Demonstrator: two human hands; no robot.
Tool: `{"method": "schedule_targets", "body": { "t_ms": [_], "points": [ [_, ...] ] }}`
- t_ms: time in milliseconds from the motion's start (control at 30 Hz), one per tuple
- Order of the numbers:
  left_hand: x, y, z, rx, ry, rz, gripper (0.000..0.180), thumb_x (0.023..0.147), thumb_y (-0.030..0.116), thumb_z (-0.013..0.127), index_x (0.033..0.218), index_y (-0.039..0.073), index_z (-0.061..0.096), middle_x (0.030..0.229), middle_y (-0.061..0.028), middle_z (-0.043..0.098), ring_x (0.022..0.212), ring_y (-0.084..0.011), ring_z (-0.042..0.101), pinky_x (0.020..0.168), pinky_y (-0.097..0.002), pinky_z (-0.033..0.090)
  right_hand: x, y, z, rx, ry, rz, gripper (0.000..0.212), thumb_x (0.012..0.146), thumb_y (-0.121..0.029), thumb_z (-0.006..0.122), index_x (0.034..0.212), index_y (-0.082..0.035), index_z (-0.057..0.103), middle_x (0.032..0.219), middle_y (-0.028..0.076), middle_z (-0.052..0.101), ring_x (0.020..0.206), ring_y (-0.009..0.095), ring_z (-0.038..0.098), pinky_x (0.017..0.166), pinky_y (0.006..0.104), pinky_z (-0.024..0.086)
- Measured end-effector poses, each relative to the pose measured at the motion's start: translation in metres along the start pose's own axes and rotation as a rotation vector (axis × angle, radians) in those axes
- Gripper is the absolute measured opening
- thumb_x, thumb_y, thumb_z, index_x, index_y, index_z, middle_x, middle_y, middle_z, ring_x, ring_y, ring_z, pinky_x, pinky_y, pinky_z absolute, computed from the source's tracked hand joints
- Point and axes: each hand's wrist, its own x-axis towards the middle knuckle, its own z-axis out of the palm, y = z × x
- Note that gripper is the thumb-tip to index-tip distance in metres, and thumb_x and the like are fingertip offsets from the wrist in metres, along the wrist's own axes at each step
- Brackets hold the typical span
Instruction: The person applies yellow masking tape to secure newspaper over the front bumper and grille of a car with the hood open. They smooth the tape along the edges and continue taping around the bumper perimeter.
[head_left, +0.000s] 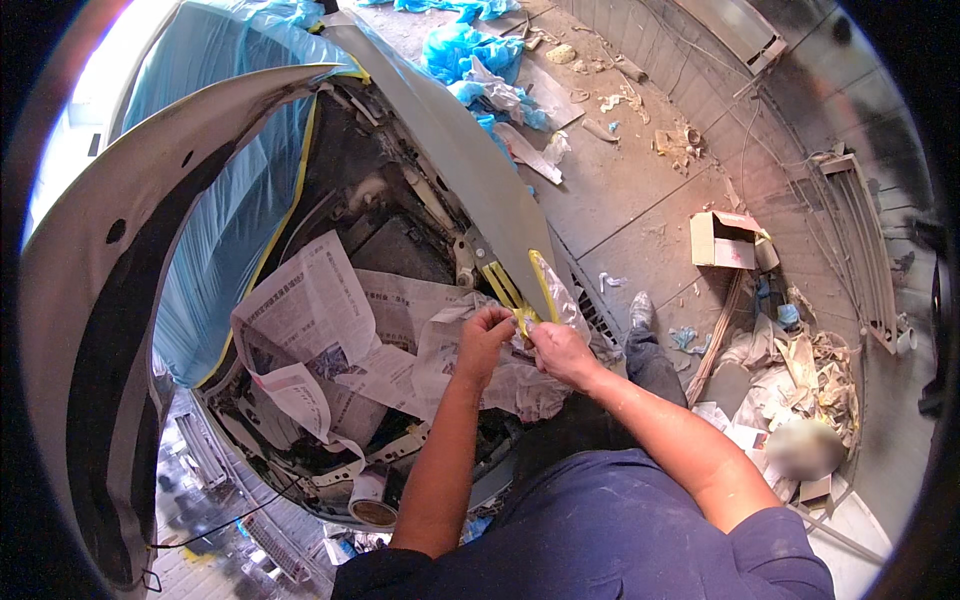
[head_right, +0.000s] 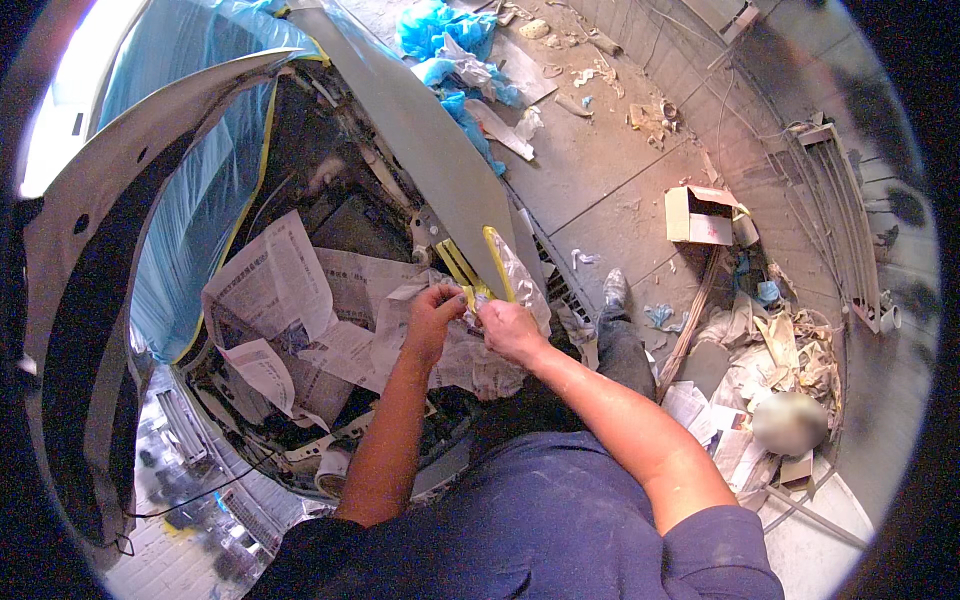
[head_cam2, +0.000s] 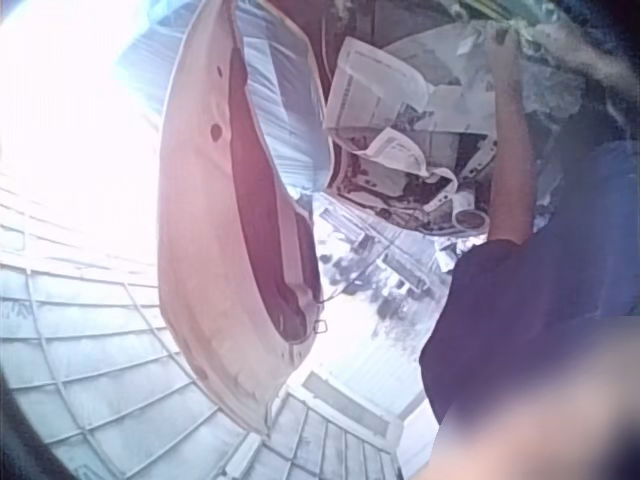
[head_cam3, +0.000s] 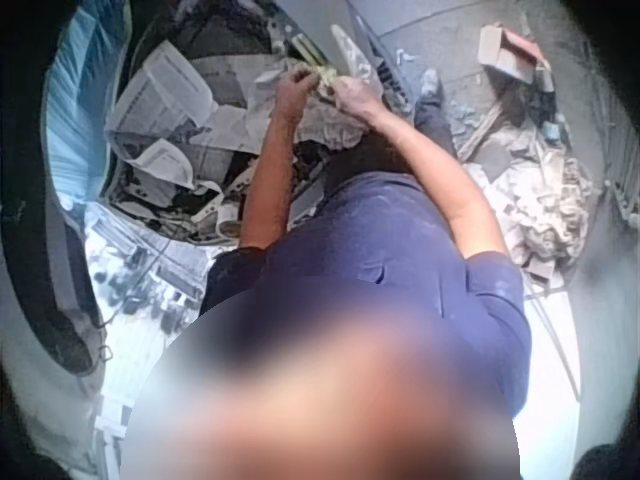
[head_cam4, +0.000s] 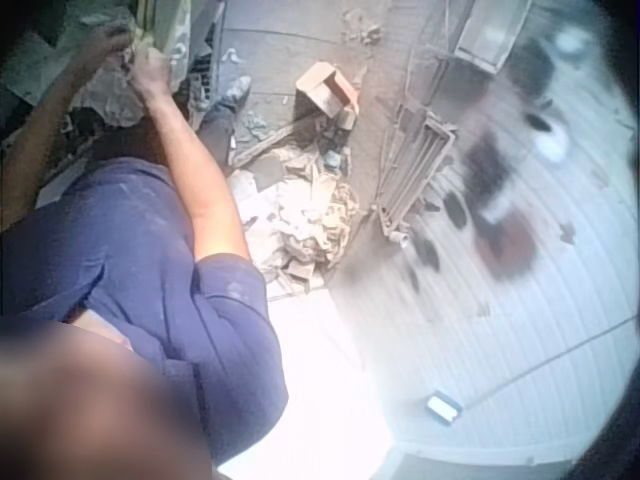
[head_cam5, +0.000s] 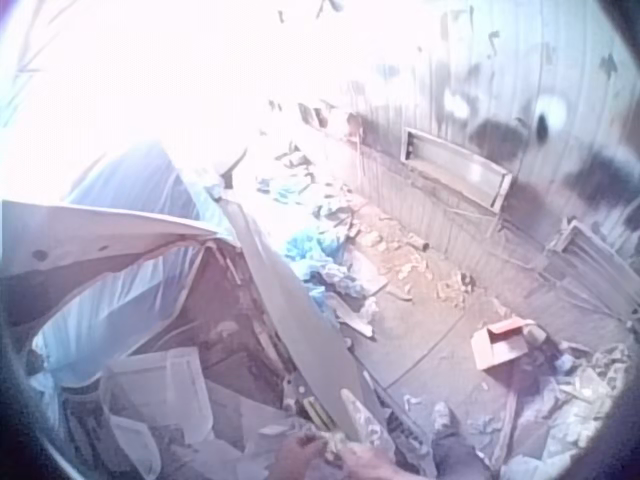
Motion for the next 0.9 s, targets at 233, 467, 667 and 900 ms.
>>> {"method": "schedule_targets", "body": {
  "t_ms": [233,467,667,900],
  "points": [
    [0.006,0.014,0.002,-0.064,0.041,-0.003,0.017,0.102,0.015,0.083,0.116,0.006,0.077,0.099,-0.0012,0.076,0.088,-0.0114,0.069,0.082,-0.0290,0.056,-0.001,-0.025,-0.005,0.002,-0.025,0.044,0.053,0.115,-0.045,0.052,0.097,-0.001,0.075,0.068,0.009,0.070,0.066,0.021,0.071,0.067,0.0406,0.056],
    [0.019,0.017,-0.001,0.309,0.197,0.137,0.011,0.098,0.011,0.084,0.105,0.002,0.081,0.095,-0.0045,0.080,0.084,-0.0136,0.072,0.081,-0.0307,0.057,0.007,-0.034,-0.004,0.119,-0.065,0.153,0.055,0.115,-0.047,0.056,0.097,0.000,0.076,0.068,0.010,0.072,0.058,0.021,0.070,0.059,0.0373,0.055],
    [0.053,0.034,-0.004,0.639,0.442,0.409,0.012,0.093,0.012,0.085,0.099,0.002,0.085,0.091,-0.0122,0.077,0.084,-0.0247,0.075,0.079,-0.0380,0.058,0.009,-0.036,-0.004,0.370,-0.074,0.348,0.055,0.115,-0.047,0.063,0.096,0.003,0.076,0.067,0.010,0.070,0.051,0.019,0.064,0.051,0.0337,0.052],
    [0.072,0.027,-0.003,0.747,0.507,0.584,0.011,0.093,0.014,0.085,0.099,0.005,0.086,0.086,-0.0131,0.072,0.085,-0.0322,0.072,0.077,-0.0428,0.056,0.009,-0.031,-0.002,0.371,-0.076,0.441,0.058,0.114,-0.049,0.064,0.096,0.005,0.077,0.070,0.010,0.070,0.049,0.019,0.061,0.050,0.0352,0.052]
  ]
}}
